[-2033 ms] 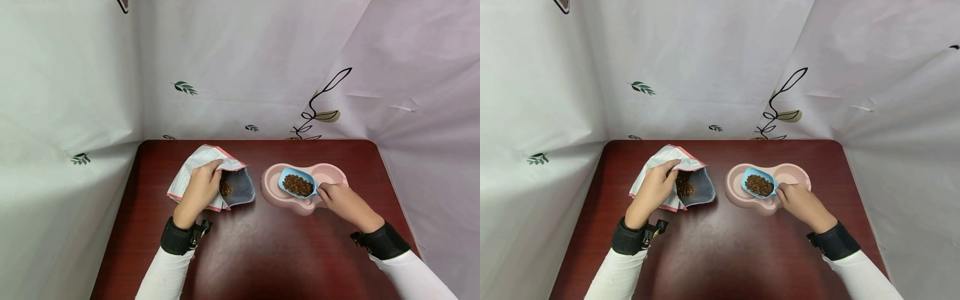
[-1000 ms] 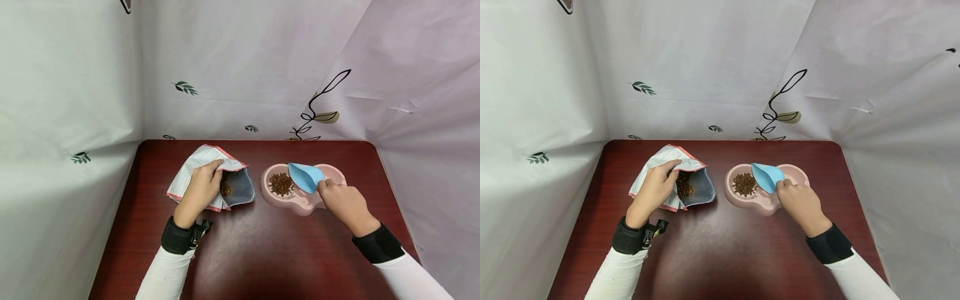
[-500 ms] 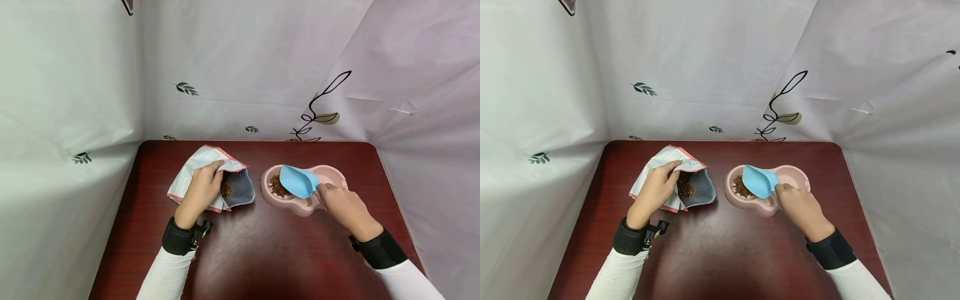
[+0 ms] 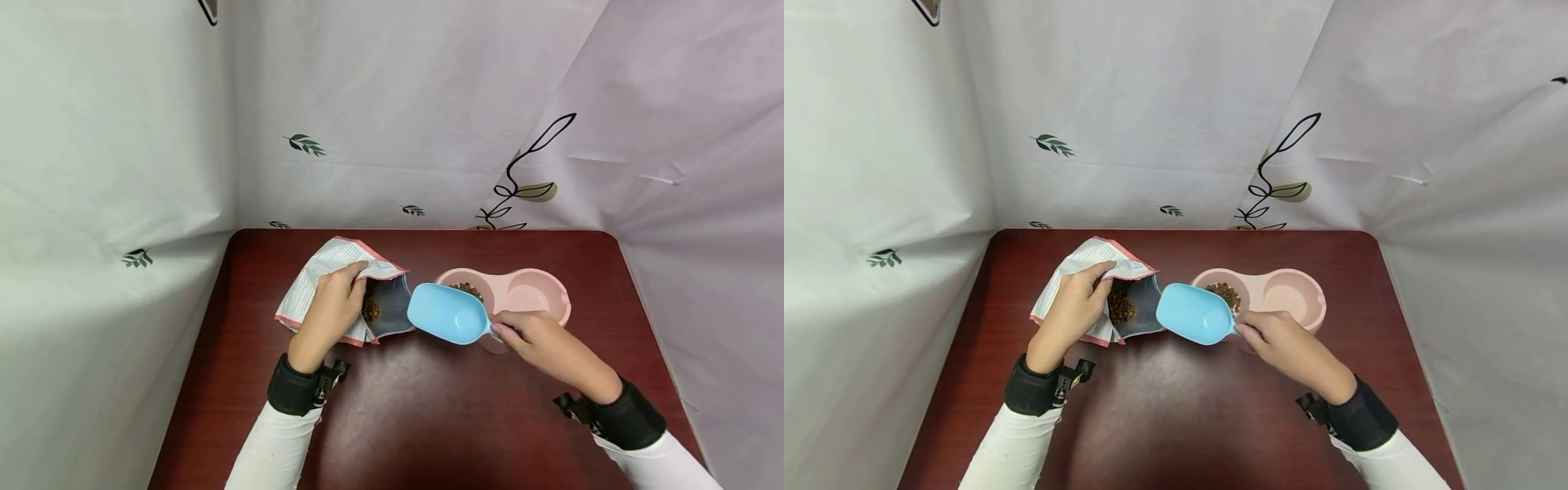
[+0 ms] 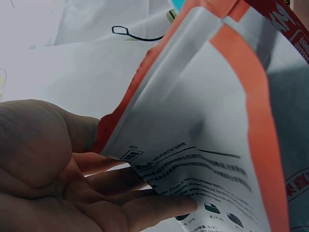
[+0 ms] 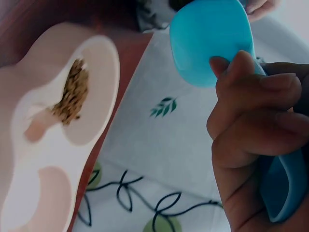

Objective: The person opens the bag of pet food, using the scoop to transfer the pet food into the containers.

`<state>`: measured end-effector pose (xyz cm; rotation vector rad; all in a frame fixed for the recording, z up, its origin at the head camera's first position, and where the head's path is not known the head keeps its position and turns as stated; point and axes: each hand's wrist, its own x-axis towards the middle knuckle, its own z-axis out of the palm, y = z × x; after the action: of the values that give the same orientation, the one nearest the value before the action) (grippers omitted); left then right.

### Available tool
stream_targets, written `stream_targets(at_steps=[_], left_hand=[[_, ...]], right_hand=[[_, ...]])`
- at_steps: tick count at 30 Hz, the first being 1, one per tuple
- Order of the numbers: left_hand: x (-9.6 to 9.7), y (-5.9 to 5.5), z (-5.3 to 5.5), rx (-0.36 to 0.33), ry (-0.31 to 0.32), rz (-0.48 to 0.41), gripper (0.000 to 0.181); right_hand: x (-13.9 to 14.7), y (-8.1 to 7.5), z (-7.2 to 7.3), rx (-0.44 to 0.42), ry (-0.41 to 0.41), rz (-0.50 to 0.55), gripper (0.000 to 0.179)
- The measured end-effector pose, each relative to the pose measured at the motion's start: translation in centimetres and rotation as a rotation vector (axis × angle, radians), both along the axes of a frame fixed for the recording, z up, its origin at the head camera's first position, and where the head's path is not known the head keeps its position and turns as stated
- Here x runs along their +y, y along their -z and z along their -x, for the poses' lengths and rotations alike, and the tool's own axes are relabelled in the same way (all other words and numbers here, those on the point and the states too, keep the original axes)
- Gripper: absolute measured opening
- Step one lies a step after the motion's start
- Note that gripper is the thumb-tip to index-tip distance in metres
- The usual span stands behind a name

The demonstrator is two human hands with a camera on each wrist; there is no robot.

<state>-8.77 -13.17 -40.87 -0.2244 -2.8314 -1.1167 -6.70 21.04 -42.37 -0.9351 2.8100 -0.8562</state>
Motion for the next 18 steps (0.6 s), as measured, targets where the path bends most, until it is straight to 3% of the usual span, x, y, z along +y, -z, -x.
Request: stream_targets(at_steps=[9,18], left_hand=[[0.2,0.2,0.1,0.007,-0.003,0.001,0.033],[0.3,0.3,0.2,0.039,-0.003,0.020,0.032]], right_hand=[[-2.9,-1.3,1.0,-0.030,-0.096,-0.013,0.034],[-5.5,-2.6,2.2,-0.146,-0.063,-0.129,0.042]])
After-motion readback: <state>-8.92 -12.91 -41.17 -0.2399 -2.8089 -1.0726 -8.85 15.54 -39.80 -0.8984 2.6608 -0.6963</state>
